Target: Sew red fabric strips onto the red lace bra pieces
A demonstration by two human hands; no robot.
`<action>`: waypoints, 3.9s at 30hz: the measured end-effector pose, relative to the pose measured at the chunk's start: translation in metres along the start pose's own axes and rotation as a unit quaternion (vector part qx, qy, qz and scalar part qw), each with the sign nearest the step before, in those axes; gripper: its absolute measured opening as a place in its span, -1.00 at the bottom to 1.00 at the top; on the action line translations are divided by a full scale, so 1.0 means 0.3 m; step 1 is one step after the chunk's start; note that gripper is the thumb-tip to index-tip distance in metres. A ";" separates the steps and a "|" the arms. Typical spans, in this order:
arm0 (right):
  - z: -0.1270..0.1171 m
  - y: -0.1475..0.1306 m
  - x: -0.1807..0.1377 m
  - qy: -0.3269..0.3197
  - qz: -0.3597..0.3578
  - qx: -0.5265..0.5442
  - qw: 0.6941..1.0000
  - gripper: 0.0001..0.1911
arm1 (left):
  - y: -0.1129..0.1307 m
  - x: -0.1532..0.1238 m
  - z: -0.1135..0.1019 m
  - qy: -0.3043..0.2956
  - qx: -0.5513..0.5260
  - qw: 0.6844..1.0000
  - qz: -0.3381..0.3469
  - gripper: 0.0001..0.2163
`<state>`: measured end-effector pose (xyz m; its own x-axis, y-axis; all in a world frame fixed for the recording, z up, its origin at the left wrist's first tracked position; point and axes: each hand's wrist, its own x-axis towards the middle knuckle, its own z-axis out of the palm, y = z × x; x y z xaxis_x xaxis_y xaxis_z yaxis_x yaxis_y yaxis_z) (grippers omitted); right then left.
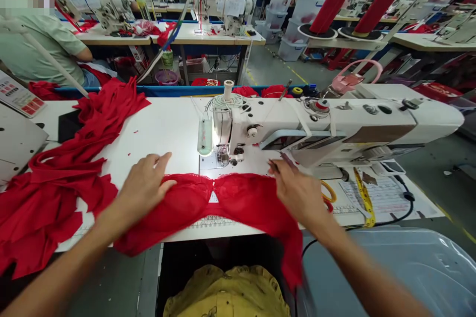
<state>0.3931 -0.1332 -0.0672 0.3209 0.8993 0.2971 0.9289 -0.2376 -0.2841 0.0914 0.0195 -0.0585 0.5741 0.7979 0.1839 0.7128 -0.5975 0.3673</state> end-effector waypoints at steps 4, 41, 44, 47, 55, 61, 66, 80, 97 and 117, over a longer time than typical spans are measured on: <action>0.183 -0.083 -0.121 0.037 -0.191 0.081 0.978 -0.56 | 0.131 -0.079 0.227 0.105 -0.085 0.979 0.153 -0.71; 0.277 -0.045 0.049 -0.100 -0.379 0.121 0.912 -0.62 | 0.096 -0.088 0.349 0.019 0.003 0.972 0.234 -0.64; 0.276 -0.044 0.048 -0.091 -0.384 0.115 0.912 -0.62 | 0.102 -0.085 0.340 0.006 0.002 0.976 0.218 -0.63; 0.266 -0.045 0.056 -0.102 -0.365 0.157 0.912 -0.53 | 0.107 -0.081 0.334 -0.003 0.003 0.977 0.215 -0.63; 0.281 -0.057 0.073 -0.091 -0.379 0.149 0.909 -0.52 | 0.102 -0.081 0.334 -0.001 0.050 0.973 0.226 -0.61; 0.293 -0.037 0.066 -0.080 -0.373 0.153 0.912 -0.64 | 0.097 -0.070 0.323 -0.015 0.065 0.973 0.222 -0.65; 0.288 -0.022 0.061 -0.079 -0.370 0.141 0.915 -0.67 | 0.097 -0.067 0.328 -0.010 0.042 0.978 0.202 -0.61; 0.281 -0.026 0.049 -0.075 -0.364 0.110 0.922 -0.61 | 0.118 -0.059 0.311 0.006 0.101 0.972 0.210 -0.67; 0.273 -0.036 0.049 -0.057 -0.346 0.089 0.932 -0.61 | 0.113 -0.062 0.316 0.017 0.094 0.974 0.203 -0.67; 0.258 -0.050 0.054 -0.109 -0.333 0.055 0.935 -0.64 | 0.120 -0.068 0.316 0.024 0.105 0.976 0.187 -0.64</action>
<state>0.3702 -0.0868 -0.1287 -0.3779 0.8911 0.2512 0.8809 0.4295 -0.1987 0.1436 -0.0258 -0.1354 0.7942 0.5205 0.3136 0.5267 -0.8470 0.0720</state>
